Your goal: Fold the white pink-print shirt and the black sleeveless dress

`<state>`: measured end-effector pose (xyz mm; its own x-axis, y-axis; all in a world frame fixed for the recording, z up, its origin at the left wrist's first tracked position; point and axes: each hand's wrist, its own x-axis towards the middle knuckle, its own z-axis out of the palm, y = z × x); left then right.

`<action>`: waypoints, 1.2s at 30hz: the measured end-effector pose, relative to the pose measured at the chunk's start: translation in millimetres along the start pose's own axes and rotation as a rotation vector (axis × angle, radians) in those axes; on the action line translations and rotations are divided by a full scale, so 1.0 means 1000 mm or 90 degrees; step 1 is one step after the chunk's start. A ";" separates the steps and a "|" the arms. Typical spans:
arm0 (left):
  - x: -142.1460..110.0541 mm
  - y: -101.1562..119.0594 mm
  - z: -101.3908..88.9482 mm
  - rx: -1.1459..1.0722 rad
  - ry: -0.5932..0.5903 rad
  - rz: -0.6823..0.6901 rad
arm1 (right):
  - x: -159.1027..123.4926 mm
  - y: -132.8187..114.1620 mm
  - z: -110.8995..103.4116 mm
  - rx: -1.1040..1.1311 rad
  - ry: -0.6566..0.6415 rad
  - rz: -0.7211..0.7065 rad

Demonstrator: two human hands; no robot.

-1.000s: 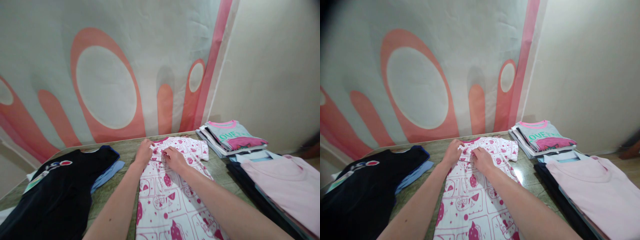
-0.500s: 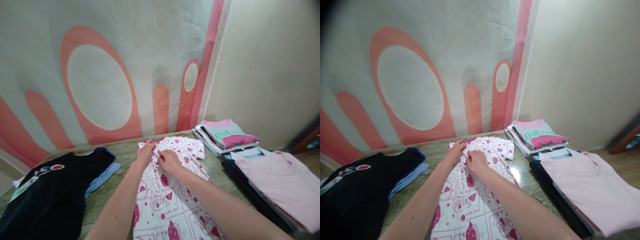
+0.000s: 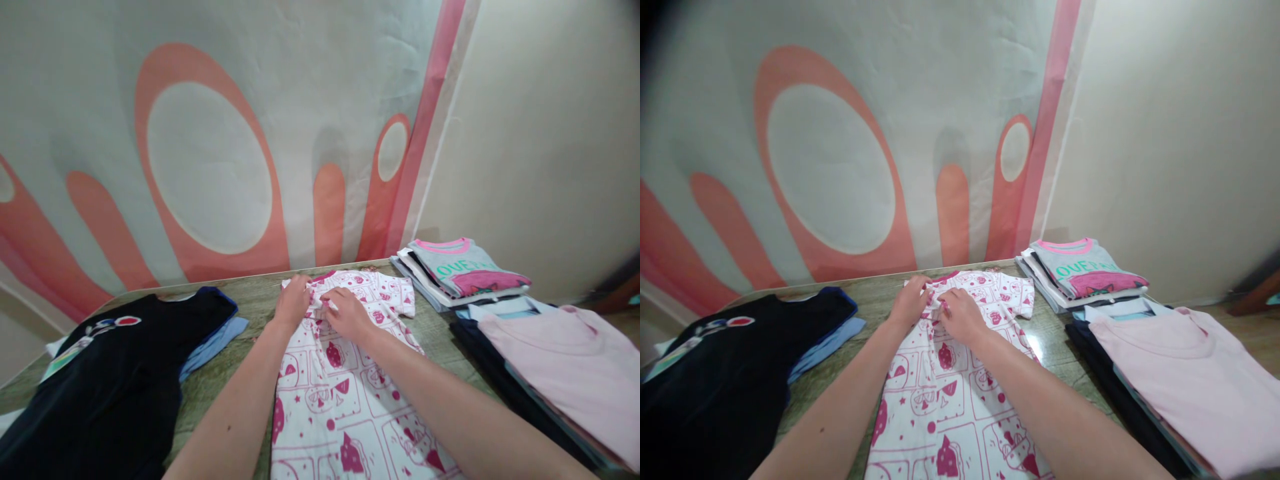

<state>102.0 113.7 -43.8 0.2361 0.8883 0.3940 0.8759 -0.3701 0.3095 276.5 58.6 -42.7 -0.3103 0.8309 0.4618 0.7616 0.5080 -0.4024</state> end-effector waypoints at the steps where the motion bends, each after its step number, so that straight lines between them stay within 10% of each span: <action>1: -0.001 -0.003 0.000 -0.002 -0.013 0.000 | 0.000 -0.002 0.000 0.001 -0.017 -0.041; 16: 0.006 -0.025 0.012 -0.170 0.083 -0.042 | -0.007 -0.008 0.007 -0.044 -0.160 -0.106; 29: 0.010 -0.029 0.011 -0.227 0.070 -0.094 | -0.004 -0.005 0.005 -0.049 -0.080 -0.051; 36: 0.002 -0.021 -0.006 -0.089 0.078 0.016 | -0.004 -0.004 0.003 -0.101 -0.054 -0.085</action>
<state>82.1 121.1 -44.7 0.1963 0.8416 0.5032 0.8014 -0.4334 0.4122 273.2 54.1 -44.8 -0.4563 0.7784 0.4311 0.7885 0.5783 -0.2096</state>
